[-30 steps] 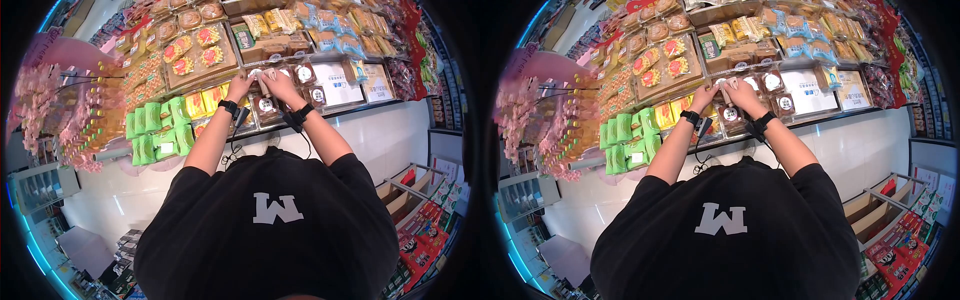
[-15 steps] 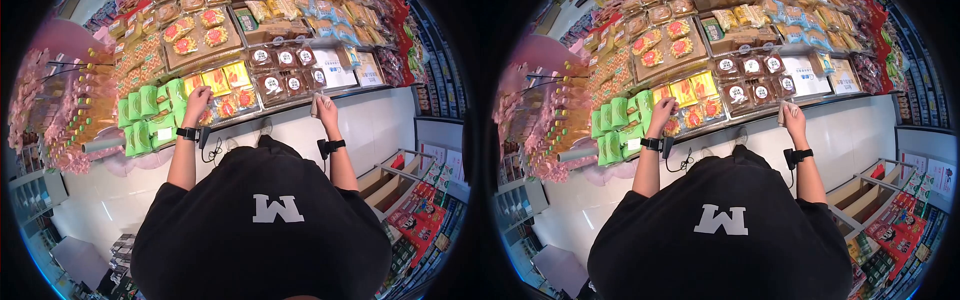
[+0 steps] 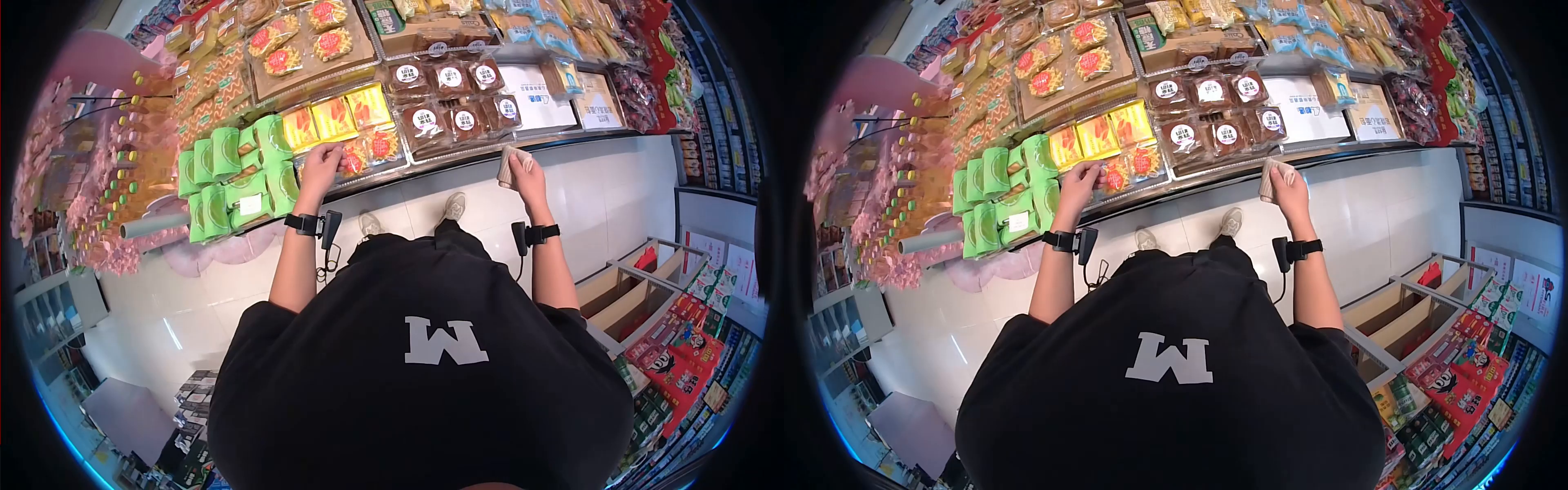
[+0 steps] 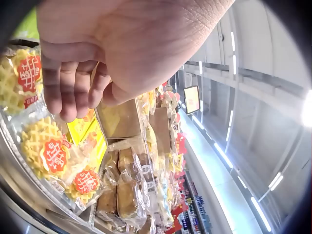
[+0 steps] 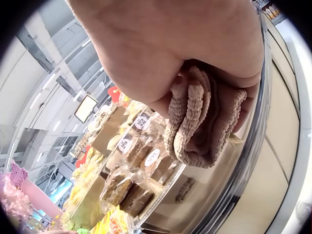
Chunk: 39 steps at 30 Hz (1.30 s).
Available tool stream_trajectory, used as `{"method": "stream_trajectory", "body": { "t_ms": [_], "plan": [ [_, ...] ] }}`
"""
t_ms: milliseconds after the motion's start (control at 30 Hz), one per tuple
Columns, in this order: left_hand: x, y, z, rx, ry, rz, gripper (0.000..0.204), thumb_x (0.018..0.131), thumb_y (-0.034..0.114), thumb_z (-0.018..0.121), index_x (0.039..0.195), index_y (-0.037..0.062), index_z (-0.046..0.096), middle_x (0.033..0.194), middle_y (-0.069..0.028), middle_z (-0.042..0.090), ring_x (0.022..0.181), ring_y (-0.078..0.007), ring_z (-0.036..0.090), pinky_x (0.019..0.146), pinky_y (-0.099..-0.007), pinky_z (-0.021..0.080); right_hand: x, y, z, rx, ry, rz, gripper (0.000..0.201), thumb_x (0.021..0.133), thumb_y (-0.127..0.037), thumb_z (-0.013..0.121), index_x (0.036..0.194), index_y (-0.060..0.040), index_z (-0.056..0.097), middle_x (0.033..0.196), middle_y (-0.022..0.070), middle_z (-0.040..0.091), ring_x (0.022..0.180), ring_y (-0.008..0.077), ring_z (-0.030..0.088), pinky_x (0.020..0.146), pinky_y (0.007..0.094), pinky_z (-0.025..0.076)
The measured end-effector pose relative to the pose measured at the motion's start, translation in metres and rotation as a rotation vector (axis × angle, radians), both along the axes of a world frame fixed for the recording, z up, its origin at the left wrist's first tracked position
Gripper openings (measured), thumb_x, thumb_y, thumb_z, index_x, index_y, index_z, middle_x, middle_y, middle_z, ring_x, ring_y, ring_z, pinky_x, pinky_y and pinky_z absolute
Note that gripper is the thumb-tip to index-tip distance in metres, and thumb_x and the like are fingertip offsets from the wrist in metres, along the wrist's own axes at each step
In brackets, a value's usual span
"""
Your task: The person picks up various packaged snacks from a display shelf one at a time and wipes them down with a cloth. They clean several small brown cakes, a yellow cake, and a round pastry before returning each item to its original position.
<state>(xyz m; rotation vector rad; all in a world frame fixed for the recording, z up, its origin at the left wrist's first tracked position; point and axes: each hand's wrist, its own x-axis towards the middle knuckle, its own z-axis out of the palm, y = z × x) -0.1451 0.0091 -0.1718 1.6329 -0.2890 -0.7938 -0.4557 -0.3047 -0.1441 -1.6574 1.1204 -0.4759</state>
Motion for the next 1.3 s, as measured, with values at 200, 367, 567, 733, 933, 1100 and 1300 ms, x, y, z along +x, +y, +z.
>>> {"method": "stream_trajectory", "body": {
  "t_ms": [200, 367, 567, 733, 933, 1100, 1300],
  "plan": [
    [-0.033, -0.066, 0.036, -0.004, -0.022, 0.057, 0.024, 0.097, 0.012, 0.053, 0.112, -0.0056, 0.058, 0.091, -0.008, 0.065, 0.079, -0.0125, 0.063, 0.071, -0.0251, 0.053, 0.04, -0.056, 0.036, -0.18, -0.028, 0.173, 0.036, 0.09, -0.028, 0.066, 0.11, 0.0018, 0.064, 0.098, 0.0114, 0.071, 0.089, 0.0165, 0.065, 0.081, 0.0303, 0.05],
    [-0.055, -0.135, 0.056, -0.031, -0.094, 0.098, 0.024, 0.097, 0.013, 0.054, 0.111, -0.0056, 0.059, 0.093, -0.0085, 0.066, 0.08, -0.0128, 0.063, 0.072, -0.0256, 0.054, 0.076, -0.086, 0.044, 0.389, -0.389, 0.259, 0.036, 0.096, -0.028, 0.058, 0.117, 0.0018, 0.06, 0.101, 0.0065, 0.068, 0.088, 0.0124, 0.064, 0.078, 0.028, 0.051],
    [-0.045, -0.227, 0.028, 0.127, -0.329, 0.071, 0.031, 0.094, 0.014, 0.056, 0.118, -0.004, 0.058, 0.106, -0.0118, 0.066, 0.096, -0.019, 0.064, 0.084, -0.0294, 0.052, 0.145, -0.108, 0.03, 0.676, -0.448, 0.482, 0.039, 0.099, -0.032, 0.051, 0.119, 0.0009, 0.059, 0.103, 0.0054, 0.067, 0.09, 0.0116, 0.063, 0.079, 0.0261, 0.049],
    [-0.039, -0.277, 0.025, 0.337, -0.329, 0.026, 0.048, 0.085, 0.019, 0.061, 0.126, -0.0046, 0.054, 0.116, -0.0202, 0.064, 0.107, -0.0273, 0.063, 0.093, -0.0336, 0.047, 0.19, -0.101, -0.013, 0.153, -0.119, 0.617, 0.048, 0.093, -0.041, 0.055, 0.112, 0.0029, 0.063, 0.102, 0.0207, 0.069, 0.098, 0.0315, 0.065, 0.084, 0.0387, 0.048],
    [-0.039, -0.28, 0.022, 0.329, -0.315, 0.055, 0.046, 0.084, 0.012, 0.057, 0.126, -0.0058, 0.053, 0.115, -0.0207, 0.064, 0.109, -0.0273, 0.062, 0.093, -0.0328, 0.047, 0.19, -0.096, -0.009, 0.058, -0.046, 0.59, 0.046, 0.094, -0.039, 0.055, 0.115, 0.0012, 0.063, 0.104, 0.0166, 0.068, 0.098, 0.0268, 0.063, 0.085, 0.0352, 0.048],
    [-0.042, -0.274, 0.013, 0.167, -0.297, 0.142, 0.042, 0.083, 0.012, 0.056, 0.121, -0.005, 0.055, 0.113, -0.0209, 0.066, 0.107, -0.0276, 0.064, 0.092, -0.0339, 0.048, 0.183, -0.094, 0.008, 0.131, -0.168, 0.611, 0.045, 0.094, -0.038, 0.055, 0.112, 0.0017, 0.063, 0.101, 0.0182, 0.069, 0.095, 0.031, 0.066, 0.085, 0.037, 0.048],
    [-0.049, -0.271, 0.044, -0.146, -0.441, 0.231, 0.04, 0.086, 0.008, 0.062, 0.123, -0.0055, 0.054, 0.107, -0.0152, 0.068, 0.096, -0.0202, 0.066, 0.087, -0.0303, 0.05, 0.167, -0.094, 0.046, 0.254, -0.339, 0.562, 0.034, 0.097, -0.028, 0.055, 0.112, 0.0017, 0.063, 0.097, 0.0059, 0.069, 0.084, 0.0113, 0.063, 0.076, 0.028, 0.049]
  ]
}}
